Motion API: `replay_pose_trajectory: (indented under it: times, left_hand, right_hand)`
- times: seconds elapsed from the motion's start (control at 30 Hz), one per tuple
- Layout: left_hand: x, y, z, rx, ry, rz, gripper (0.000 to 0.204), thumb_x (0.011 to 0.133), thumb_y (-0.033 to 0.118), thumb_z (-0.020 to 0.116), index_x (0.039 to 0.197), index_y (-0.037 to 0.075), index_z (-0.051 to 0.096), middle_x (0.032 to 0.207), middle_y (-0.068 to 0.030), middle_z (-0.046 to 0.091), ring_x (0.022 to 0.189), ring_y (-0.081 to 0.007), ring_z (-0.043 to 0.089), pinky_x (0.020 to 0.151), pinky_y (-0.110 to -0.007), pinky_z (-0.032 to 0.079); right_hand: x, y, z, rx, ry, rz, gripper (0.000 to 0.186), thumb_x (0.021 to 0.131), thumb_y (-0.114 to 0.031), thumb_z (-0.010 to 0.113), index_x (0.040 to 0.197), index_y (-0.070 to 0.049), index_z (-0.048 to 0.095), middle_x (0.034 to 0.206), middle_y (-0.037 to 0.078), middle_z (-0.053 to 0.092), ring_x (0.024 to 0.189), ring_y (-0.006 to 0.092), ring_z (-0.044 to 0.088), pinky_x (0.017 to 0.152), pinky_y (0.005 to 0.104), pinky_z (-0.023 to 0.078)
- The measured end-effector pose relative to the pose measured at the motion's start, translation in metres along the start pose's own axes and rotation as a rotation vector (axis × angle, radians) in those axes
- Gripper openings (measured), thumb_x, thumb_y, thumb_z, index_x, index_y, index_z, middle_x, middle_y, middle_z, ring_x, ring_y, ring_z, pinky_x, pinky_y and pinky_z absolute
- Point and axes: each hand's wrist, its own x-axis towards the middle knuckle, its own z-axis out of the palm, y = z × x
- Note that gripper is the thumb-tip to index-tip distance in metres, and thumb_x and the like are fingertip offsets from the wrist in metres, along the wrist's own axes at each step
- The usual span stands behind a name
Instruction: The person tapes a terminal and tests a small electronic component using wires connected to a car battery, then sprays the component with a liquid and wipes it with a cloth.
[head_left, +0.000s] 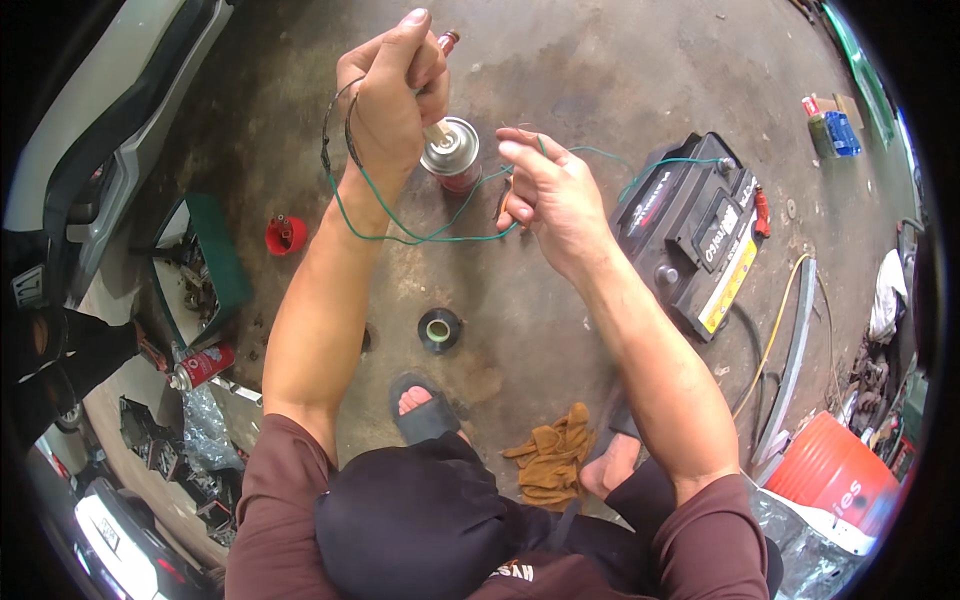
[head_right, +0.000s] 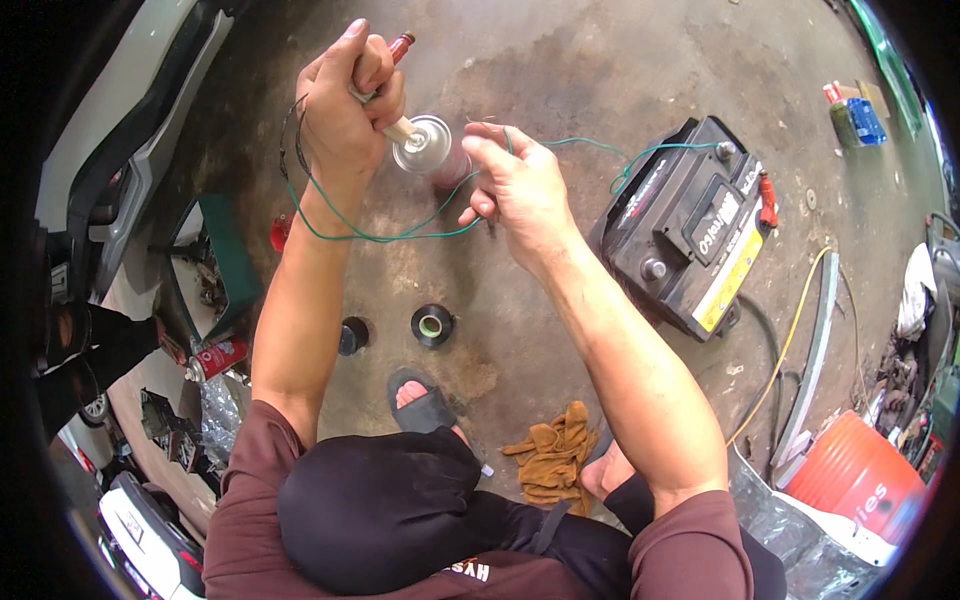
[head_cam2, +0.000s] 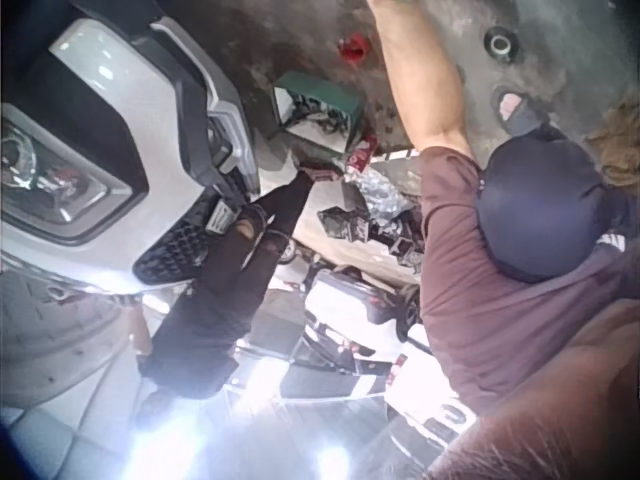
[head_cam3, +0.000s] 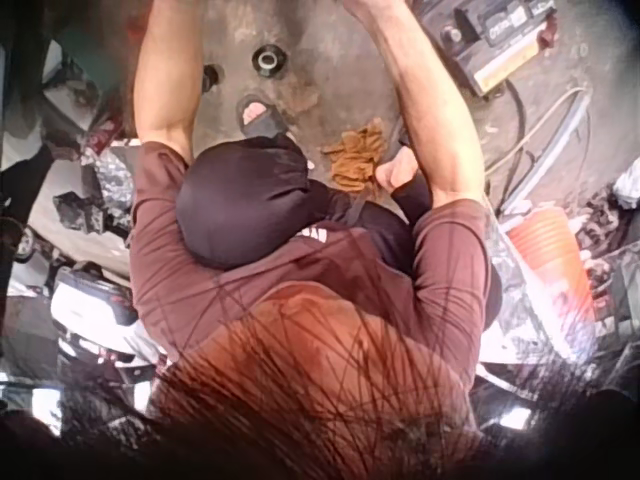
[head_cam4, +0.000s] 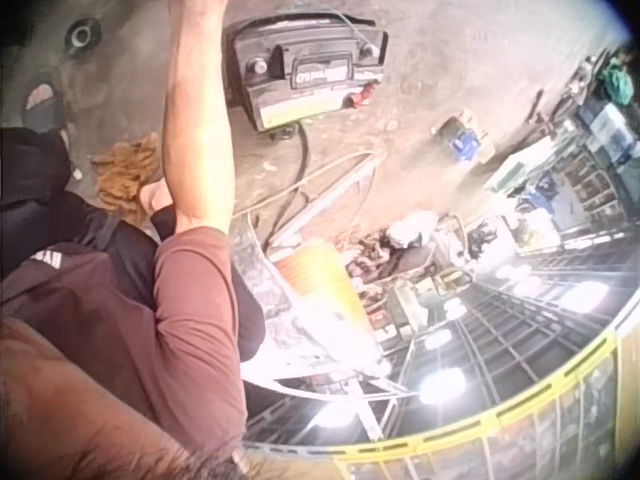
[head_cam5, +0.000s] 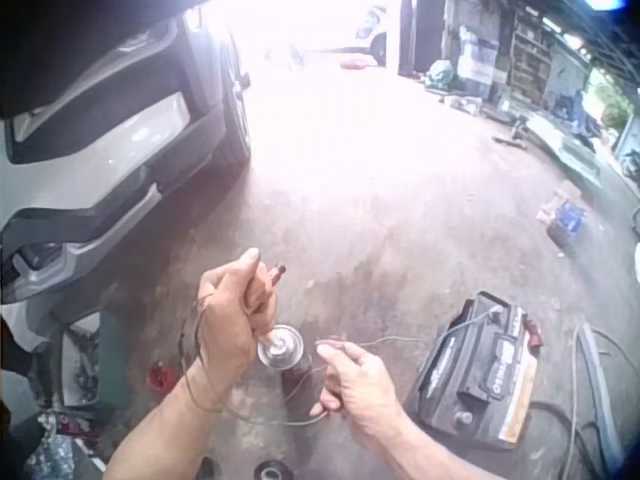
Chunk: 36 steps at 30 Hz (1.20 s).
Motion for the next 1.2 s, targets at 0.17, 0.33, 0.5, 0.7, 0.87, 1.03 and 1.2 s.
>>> replay_pose_trajectory:
  times: [0.17,0.33,0.5,0.7,0.87,1.03,1.2]
  left_hand:
    - [0.002,-0.007,-0.005,-0.029,0.016,0.005,0.047,0.111,0.025,0.051,0.069,0.011,0.035,0.067,-0.0017,0.038,0.047,-0.0102,0.027,0.044,-0.031,0.020]
    - [0.004,-0.013,-0.005,-0.071,0.047,-0.008,0.048,0.111,0.026,0.052,0.069,0.011,0.035,0.067,-0.0016,0.038,0.047,-0.0104,0.027,0.044,-0.030,0.021]
    - [0.007,-0.016,-0.004,-0.048,0.064,0.011,0.048,0.111,0.027,0.052,0.068,0.011,0.036,0.067,-0.0015,0.038,0.047,-0.0106,0.028,0.044,-0.030,0.023]
    - [0.001,-0.012,-0.003,0.047,0.057,0.010,0.047,0.111,0.024,0.051,0.069,0.010,0.036,0.067,-0.0018,0.037,0.046,-0.0106,0.029,0.045,-0.030,0.023]
    - [-0.023,-0.011,0.006,0.189,-0.093,0.133,0.048,0.112,0.021,0.047,0.067,0.007,0.036,0.067,-0.0035,0.039,0.047,-0.0107,0.030,0.046,-0.030,0.022]
    - [-0.048,-0.024,0.021,0.183,-0.225,0.158,0.051,0.113,0.018,0.045,0.065,0.004,0.036,0.065,-0.0044,0.042,0.048,-0.0098,0.034,0.048,-0.030,0.023]
    - [-0.060,-0.035,0.029,0.225,-0.201,0.223,0.056,0.115,0.019,0.045,0.061,0.005,0.035,0.063,-0.0045,0.041,0.049,-0.0102,0.034,0.046,-0.030,0.023]
  right_hand:
    - [-0.018,-0.003,0.002,0.047,0.058,0.042,0.058,0.099,-0.018,0.078,0.145,0.005,0.052,0.066,-0.005,0.042,0.051,0.0089,0.042,0.053,0.0335,0.057]
    - [0.006,0.023,-0.001,-0.423,0.043,-0.095,0.083,0.089,-0.018,0.084,0.160,-0.003,0.044,0.075,0.002,0.059,0.056,0.0139,0.059,0.050,0.0373,0.059]
    - [0.040,0.034,0.020,-0.908,0.095,-0.273,0.107,0.075,-0.028,0.095,0.167,-0.019,0.041,0.110,0.014,0.079,0.095,0.0280,0.078,0.072,0.0405,0.066]
    - [0.053,0.035,0.022,-0.908,0.035,-0.212,0.081,0.073,-0.028,0.095,0.146,-0.013,0.062,0.120,0.018,0.080,0.115,0.0339,0.076,0.101,0.0431,0.060]
    - [0.040,0.040,0.011,-0.853,0.023,-0.361,0.068,0.074,-0.024,0.093,0.135,-0.009,0.067,0.115,0.020,0.080,0.112,0.0355,0.077,0.098,0.0468,0.060]
    - [0.009,0.052,-0.010,-0.760,0.073,-0.417,0.064,0.072,-0.019,0.095,0.129,-0.009,0.067,0.111,0.021,0.079,0.110,0.0398,0.076,0.098,0.0505,0.058]
    - [-0.005,0.057,-0.018,-0.858,0.084,-0.432,0.070,0.078,-0.017,0.092,0.138,-0.006,0.057,0.120,0.022,0.076,0.116,0.0407,0.073,0.103,0.0486,0.055]
